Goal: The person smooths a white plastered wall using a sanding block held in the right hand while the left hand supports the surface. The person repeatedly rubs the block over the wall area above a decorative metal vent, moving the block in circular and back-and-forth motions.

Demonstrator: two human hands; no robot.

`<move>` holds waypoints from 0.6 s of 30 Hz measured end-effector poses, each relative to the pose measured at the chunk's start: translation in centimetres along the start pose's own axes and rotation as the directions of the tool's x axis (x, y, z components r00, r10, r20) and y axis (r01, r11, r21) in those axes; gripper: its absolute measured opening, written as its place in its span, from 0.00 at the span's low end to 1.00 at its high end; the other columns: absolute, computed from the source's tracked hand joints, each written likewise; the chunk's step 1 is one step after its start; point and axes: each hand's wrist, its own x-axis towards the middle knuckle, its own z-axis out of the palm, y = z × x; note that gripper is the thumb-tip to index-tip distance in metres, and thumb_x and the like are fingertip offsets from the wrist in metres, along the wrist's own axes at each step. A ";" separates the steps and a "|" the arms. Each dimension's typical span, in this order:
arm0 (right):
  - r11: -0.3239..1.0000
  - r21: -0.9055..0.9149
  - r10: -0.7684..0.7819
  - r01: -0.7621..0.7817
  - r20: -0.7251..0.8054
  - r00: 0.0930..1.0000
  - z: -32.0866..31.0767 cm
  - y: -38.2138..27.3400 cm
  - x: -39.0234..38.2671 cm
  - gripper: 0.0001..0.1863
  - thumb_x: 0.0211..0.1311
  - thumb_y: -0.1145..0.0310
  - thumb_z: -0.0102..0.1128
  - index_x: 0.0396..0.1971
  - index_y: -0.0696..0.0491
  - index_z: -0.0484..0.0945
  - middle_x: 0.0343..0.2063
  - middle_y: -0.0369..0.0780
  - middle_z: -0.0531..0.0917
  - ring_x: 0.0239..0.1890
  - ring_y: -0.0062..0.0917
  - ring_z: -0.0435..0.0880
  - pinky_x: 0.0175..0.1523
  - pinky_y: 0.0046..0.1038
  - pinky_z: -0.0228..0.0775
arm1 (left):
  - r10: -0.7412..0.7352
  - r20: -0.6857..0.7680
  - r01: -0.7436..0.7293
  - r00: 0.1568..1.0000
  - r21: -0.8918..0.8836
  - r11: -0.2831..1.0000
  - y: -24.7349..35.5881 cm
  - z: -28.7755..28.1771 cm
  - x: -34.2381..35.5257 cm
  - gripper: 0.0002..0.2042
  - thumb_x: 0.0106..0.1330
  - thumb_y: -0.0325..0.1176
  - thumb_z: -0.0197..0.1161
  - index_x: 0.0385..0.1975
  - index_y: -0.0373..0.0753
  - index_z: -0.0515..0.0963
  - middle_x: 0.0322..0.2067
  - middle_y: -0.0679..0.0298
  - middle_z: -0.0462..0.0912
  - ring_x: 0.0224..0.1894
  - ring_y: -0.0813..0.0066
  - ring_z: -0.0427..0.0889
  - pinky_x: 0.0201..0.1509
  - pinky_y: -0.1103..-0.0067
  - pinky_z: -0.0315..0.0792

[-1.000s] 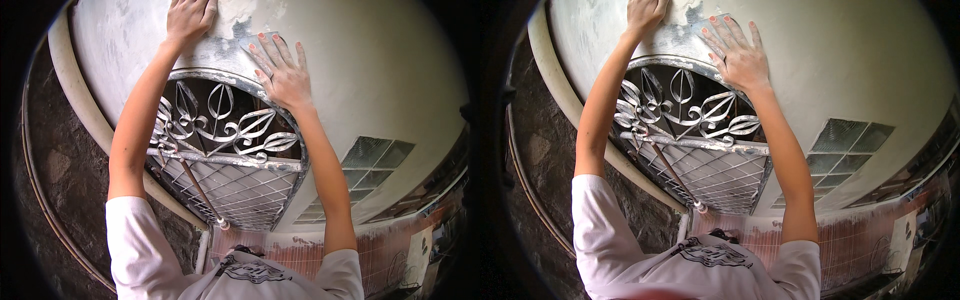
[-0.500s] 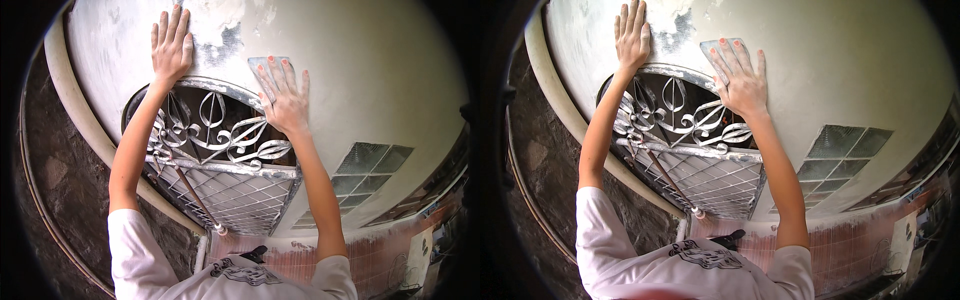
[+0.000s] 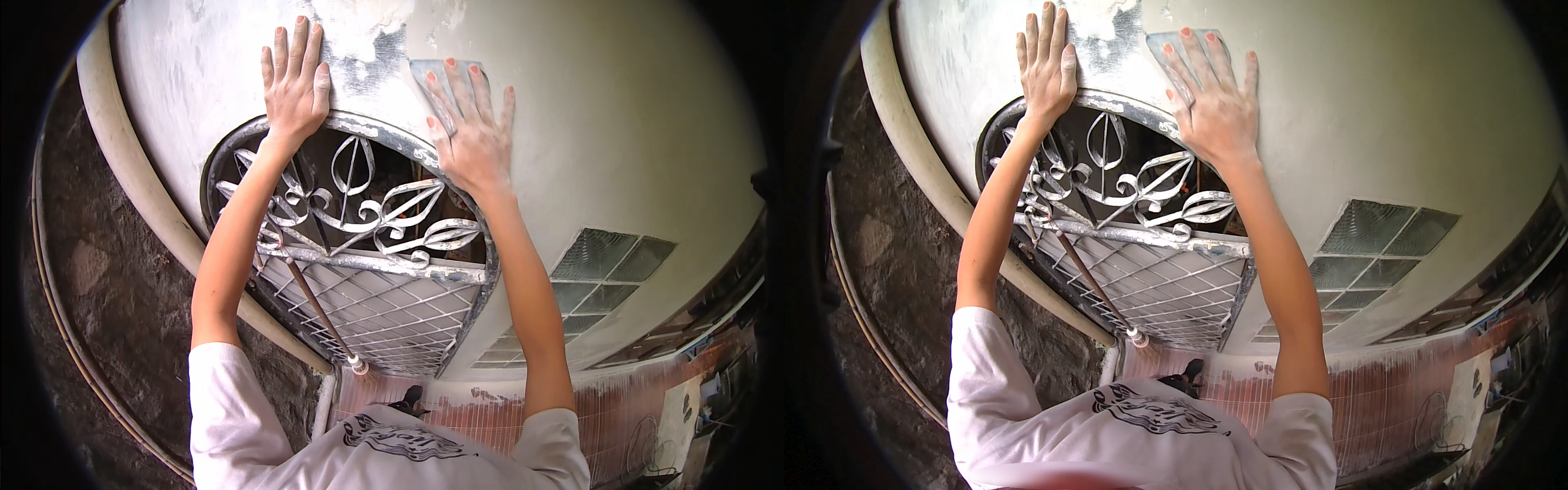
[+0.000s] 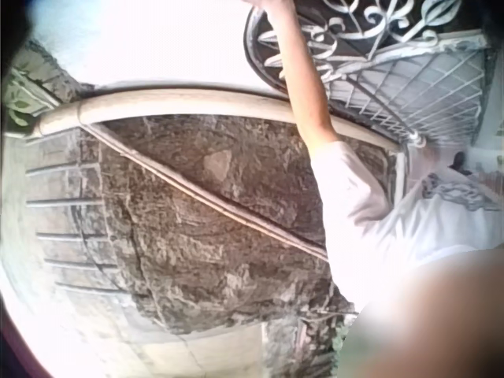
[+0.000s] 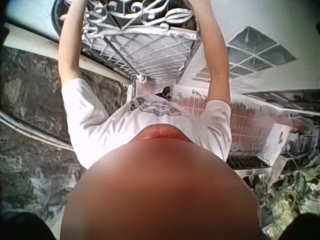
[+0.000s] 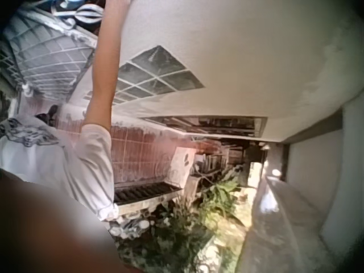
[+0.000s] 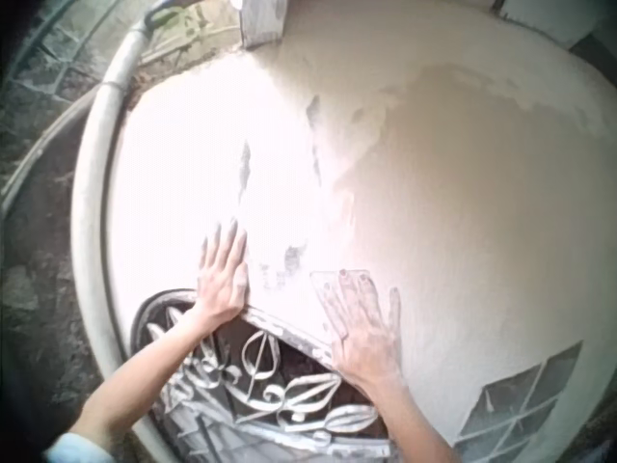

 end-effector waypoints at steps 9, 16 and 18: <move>0.995 -0.065 0.082 -0.076 0.110 0.990 -1.6 0.6 -6.7 0.29 0.71 0.53 0.49 0.72 0.28 0.65 0.75 0.27 0.60 0.77 0.30 0.56 0.78 0.57 0.38 | 0.002 0.026 -0.001 1.000 -0.035 0.999 -0.6 -0.8 -1.7 0.26 0.76 0.42 0.43 0.74 0.55 0.62 0.77 0.71 0.55 0.80 0.61 0.44 0.81 0.61 0.33; 0.977 -0.133 0.193 -0.169 0.201 0.960 -2.8 1.7 -13.7 0.28 0.73 0.54 0.46 0.72 0.31 0.65 0.76 0.29 0.59 0.78 0.31 0.54 0.78 0.57 0.36 | 0.023 0.176 -0.014 0.984 -0.057 0.998 5.4 -1.6 -3.7 0.25 0.76 0.41 0.44 0.74 0.51 0.64 0.76 0.68 0.57 0.80 0.60 0.46 0.80 0.59 0.36; 0.968 -0.157 0.224 -0.194 0.203 0.953 -2.9 1.5 -14.4 0.28 0.73 0.55 0.45 0.72 0.32 0.65 0.76 0.30 0.58 0.78 0.31 0.54 0.78 0.57 0.35 | 0.160 0.262 -0.124 0.952 -0.149 0.981 7.4 -2.0 -3.6 0.26 0.75 0.40 0.47 0.73 0.51 0.64 0.76 0.69 0.58 0.79 0.62 0.48 0.81 0.59 0.38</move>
